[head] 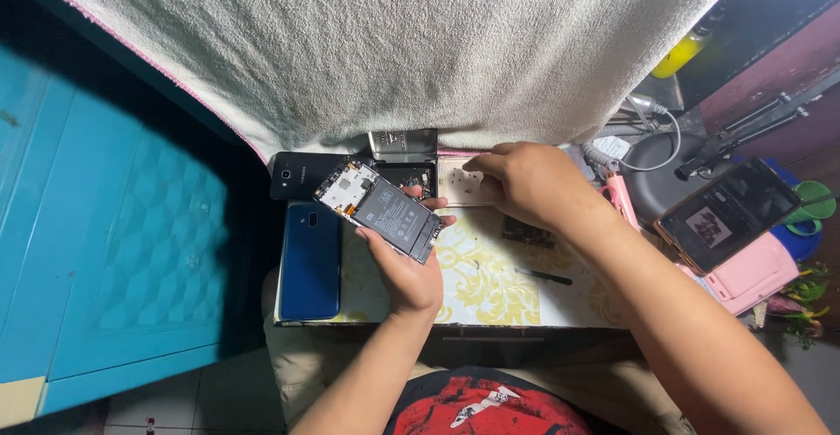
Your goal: The person is unscrewing the bottom section of a mobile phone using a precision screwdriver on a repair bench.
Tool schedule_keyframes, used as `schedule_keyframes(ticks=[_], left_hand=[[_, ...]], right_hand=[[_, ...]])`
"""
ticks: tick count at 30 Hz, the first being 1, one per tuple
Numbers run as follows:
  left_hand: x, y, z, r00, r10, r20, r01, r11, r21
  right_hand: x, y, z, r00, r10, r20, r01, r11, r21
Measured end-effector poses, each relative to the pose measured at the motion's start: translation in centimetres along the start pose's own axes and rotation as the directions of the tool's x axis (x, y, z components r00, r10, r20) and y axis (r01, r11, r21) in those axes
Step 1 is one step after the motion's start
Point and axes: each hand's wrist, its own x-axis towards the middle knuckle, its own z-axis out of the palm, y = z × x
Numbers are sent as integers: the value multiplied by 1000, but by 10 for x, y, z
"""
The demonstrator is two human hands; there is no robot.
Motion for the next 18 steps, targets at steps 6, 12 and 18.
schedule_keyframes(ticks=[6, 12, 18], left_hand=[[-1, 8, 11, 999, -33, 26, 32, 999, 22], [-4, 7, 10, 991, -108, 84, 107, 994, 17], [-2, 2, 6, 984, -136, 111, 132, 990, 46]], right_hand=[[-20, -13, -9, 930, 320, -180, -191, 841, 506], [-55, -42, 33, 626, 745, -231, 23, 279, 960], [-64, -63, 67, 444, 763, -470, 293, 372, 881]])
